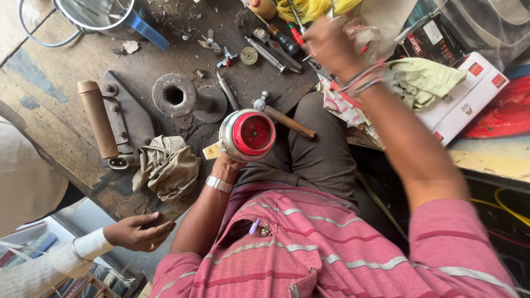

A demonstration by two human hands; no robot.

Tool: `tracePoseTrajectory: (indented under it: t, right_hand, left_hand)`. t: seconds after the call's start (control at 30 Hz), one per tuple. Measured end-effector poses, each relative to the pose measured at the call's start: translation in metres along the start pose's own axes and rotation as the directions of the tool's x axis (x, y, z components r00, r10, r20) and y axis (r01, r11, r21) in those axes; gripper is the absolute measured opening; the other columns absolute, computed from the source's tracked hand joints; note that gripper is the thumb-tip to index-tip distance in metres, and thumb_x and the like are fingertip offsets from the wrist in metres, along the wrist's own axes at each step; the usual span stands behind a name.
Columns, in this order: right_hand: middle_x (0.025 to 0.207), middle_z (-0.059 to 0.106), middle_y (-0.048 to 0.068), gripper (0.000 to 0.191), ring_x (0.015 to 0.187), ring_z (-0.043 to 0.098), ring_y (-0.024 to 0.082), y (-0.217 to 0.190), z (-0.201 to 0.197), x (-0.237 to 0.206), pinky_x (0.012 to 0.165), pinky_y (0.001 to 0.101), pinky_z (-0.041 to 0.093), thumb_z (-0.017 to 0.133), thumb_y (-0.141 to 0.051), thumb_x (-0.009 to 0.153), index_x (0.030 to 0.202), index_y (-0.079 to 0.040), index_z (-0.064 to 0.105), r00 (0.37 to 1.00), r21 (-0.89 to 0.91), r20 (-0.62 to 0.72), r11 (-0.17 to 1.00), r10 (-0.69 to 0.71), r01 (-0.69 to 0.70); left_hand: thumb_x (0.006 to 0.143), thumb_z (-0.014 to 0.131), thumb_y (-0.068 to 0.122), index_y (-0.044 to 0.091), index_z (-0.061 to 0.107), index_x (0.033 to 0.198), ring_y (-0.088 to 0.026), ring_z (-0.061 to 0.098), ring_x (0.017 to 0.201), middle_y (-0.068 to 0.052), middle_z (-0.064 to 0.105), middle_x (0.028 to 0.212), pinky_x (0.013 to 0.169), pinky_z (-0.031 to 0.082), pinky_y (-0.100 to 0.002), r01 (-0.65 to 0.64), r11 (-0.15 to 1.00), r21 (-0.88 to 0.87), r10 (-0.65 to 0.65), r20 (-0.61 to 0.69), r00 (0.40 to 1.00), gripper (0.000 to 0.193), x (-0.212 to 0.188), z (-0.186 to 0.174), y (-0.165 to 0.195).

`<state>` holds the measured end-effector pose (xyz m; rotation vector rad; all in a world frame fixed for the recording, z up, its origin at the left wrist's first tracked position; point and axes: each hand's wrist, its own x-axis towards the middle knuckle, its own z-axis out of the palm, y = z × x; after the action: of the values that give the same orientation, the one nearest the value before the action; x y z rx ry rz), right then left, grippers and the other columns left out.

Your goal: The person disassembles a blender jar, removes the blade assembly, cleans the interior with a cloth, and reassembles the jar with the blade and base. The person also handles a hammer and other tools on the workbench.

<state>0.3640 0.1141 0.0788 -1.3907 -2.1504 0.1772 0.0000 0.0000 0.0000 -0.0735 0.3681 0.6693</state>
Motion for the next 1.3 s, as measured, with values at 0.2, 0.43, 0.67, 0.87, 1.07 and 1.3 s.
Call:
tracePoseTrajectory:
  t: [0.2,0.43,0.67,0.87,1.07,1.3]
  right_hand:
    - [0.106,0.066,0.008,0.016,0.105,0.064,0.024,-0.063,0.084,0.079,0.095,0.0364,0.054,0.069,-0.007,0.099,0.114,-0.005,0.073,0.983,-0.31,0.024,0.934,-0.182,0.18]
    - [0.094,0.062,0.005,0.011,0.092,0.064,0.022,-0.075,0.06,0.067,0.08,0.0371,0.056,0.077,-0.014,0.083,0.085,-0.011,0.066,0.981,-0.117,0.167,0.986,-0.095,0.115]
    - [0.098,0.068,0.009,0.022,0.081,0.066,0.016,-0.084,-0.028,0.029,0.066,0.03,0.057,0.075,-0.011,0.09,0.108,-0.003,0.065,0.643,0.603,0.603,0.258,0.473,-0.755]
    - [0.112,0.07,0.006,0.039,0.101,0.07,0.02,-0.145,-0.12,0.035,0.091,0.0309,0.058,0.076,-0.012,0.089,0.126,-0.003,0.067,0.857,0.625,0.498,0.631,0.131,-0.46]
    - [0.097,0.066,0.011,0.028,0.091,0.066,0.032,-0.214,-0.129,0.027,0.084,0.0423,0.053,0.081,-0.018,0.083,0.107,-0.007,0.074,0.943,-0.075,0.332,0.996,-0.016,0.043]
    - [0.103,0.067,0.015,0.031,0.098,0.067,0.034,-0.219,-0.136,0.015,0.087,0.0442,0.053,0.078,-0.017,0.088,0.115,-0.002,0.073,0.922,0.077,0.388,0.996,0.018,-0.052]
  left_hand:
    - [0.104,0.054,0.038,0.006,0.059,0.139,-0.033,0.063,0.127,-0.017,0.063,0.139,0.105,0.054,-0.054,-0.006,0.999,-0.045,0.004,-0.051,0.999,0.048,0.012,-0.004,-0.006]
    - [0.105,0.055,0.035,0.007,0.057,0.142,-0.031,0.062,0.129,-0.016,0.061,0.142,0.108,0.054,-0.053,-0.056,0.998,-0.024,0.056,-0.034,0.998,0.046,0.016,0.002,-0.013]
    - [0.108,0.057,0.025,0.006,0.053,0.146,-0.027,0.061,0.13,-0.015,0.06,0.144,0.11,0.053,-0.047,-0.111,0.984,0.141,0.103,0.062,0.993,0.042,0.047,0.022,0.004]
    - [0.108,0.06,0.019,0.004,0.053,0.146,-0.026,0.063,0.128,-0.015,0.061,0.143,0.112,0.054,-0.043,-0.162,0.963,0.215,0.127,0.167,0.978,0.042,0.061,0.061,-0.001]
    - [0.106,0.059,0.021,0.004,0.055,0.143,-0.027,0.066,0.124,-0.016,0.063,0.139,0.108,0.055,-0.044,-0.144,0.976,0.166,0.109,0.206,0.972,0.041,0.052,0.08,-0.015]
    - [0.109,0.055,0.022,-0.002,0.058,0.138,-0.029,0.068,0.119,-0.018,0.068,0.132,0.106,0.057,-0.048,-0.233,0.958,0.165,0.198,0.207,0.958,0.037,0.047,0.053,-0.031]
